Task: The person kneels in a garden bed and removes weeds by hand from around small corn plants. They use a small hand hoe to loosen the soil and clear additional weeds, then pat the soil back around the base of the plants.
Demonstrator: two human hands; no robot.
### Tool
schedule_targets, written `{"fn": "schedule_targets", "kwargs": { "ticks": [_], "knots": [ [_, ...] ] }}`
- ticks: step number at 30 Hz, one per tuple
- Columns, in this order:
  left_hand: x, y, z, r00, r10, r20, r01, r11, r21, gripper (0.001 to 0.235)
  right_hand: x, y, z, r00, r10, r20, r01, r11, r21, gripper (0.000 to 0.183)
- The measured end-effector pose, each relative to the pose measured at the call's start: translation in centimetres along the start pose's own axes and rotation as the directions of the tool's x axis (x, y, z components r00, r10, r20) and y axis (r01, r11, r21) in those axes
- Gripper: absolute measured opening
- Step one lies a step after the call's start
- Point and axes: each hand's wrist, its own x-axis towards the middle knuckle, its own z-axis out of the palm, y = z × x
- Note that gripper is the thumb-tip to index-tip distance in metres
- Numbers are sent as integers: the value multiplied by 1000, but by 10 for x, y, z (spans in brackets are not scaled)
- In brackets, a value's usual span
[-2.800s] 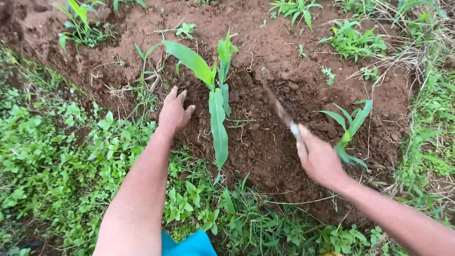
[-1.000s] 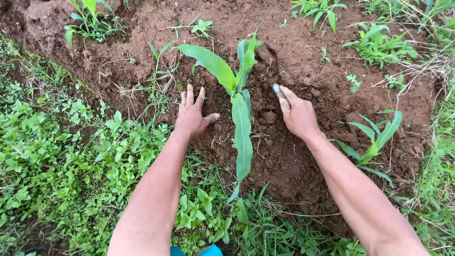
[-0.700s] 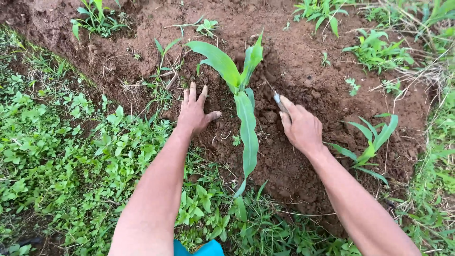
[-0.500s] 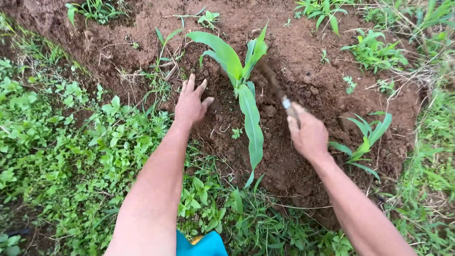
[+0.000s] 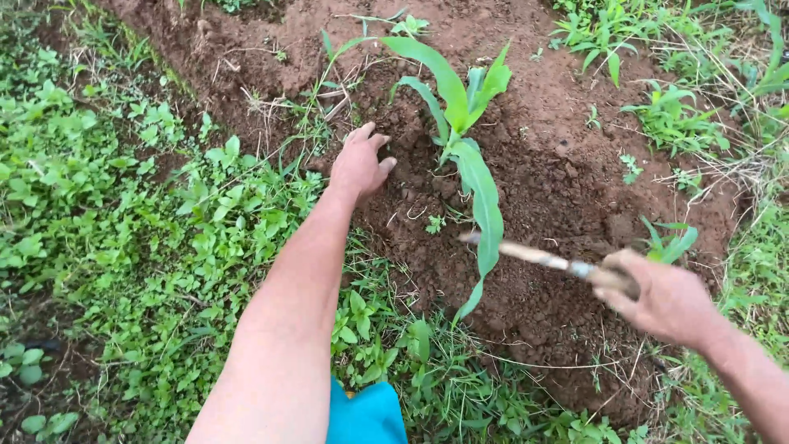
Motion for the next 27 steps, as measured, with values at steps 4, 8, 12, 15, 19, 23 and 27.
{"fn": "schedule_targets", "kwargs": {
  "ticks": [4,8,12,15,19,23,27],
  "knots": [
    [11,-4,2,986,-1,-165,-18,993,-117,33,-11,-83,19,997,-18,82,22,998,-50,16],
    [8,-20,8,987,-95,-132,59,965,-254,33,9,-122,70,974,-184,-135,188,982,20,23],
    [7,-31,15,981,-105,-164,56,958,-283,43,27,-142,97,965,-138,-221,146,989,20,24],
    [11,-33,11,983,-104,-153,56,955,-291,45,36,-172,96,971,-53,-233,96,980,177,14],
    [5,-33,9,984,-134,-115,94,950,-297,45,39,-176,107,980,18,-196,39,958,283,17],
    [-5,-23,0,986,-70,-150,30,966,-258,47,32,-176,76,944,4,-330,137,905,402,15],
    [-6,-25,-3,988,-73,-136,32,959,-281,51,38,-166,79,914,-19,-404,223,858,463,18]
  ]
}}
